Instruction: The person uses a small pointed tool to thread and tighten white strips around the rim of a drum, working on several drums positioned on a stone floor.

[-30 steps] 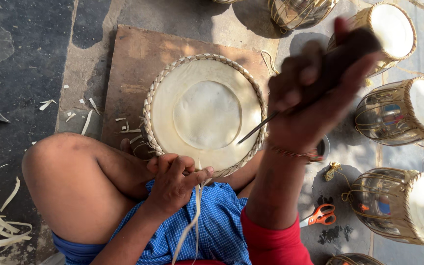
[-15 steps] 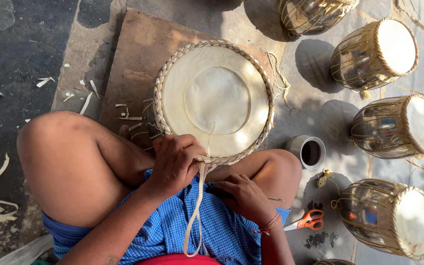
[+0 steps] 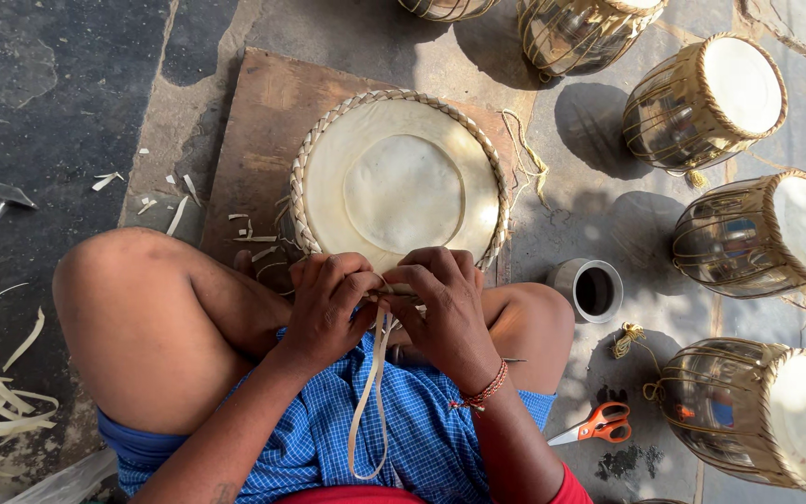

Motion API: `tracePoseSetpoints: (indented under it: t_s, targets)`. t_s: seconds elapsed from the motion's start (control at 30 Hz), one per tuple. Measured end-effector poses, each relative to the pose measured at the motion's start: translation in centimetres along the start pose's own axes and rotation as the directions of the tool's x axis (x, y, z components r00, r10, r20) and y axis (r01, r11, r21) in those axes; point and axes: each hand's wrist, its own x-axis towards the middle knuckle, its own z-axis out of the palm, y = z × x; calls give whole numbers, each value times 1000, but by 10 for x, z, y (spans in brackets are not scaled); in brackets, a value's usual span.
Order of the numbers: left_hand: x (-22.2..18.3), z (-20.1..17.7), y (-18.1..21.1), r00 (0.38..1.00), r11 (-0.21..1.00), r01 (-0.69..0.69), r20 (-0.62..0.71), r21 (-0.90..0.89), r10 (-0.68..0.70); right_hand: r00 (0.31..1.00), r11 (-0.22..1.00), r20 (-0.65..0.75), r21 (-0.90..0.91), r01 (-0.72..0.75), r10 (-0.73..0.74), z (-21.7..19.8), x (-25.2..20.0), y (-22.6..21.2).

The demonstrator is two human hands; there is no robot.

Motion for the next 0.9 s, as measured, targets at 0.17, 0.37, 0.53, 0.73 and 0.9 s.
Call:
tracePoseSetpoints:
  t_s: [0.17,0.37,0.53,0.73,0.9]
  targets:
    - [-3,3,-5,1000,1000,-8,1,-3,8,964,828,16,509,-236,265,-4,6,8]
    - [-3,0,-3,1000,1000,-19,-7,-23,19,753,589,-601,720,366,268,-136,49,43]
    - [-1,-1,-3,1000,999,-17,-10,-37,17,933,958,-285,-117,-262,220,-90,43,44]
    - [-3,-3,-2,1000,1000,-3,21,-24,4,991,989,-110,-122,-86,72,17,-26,1]
    - [3,-10,-5,995,998,-28,97,-63,34,881,760,-157,587,-279,445,4,-9,7]
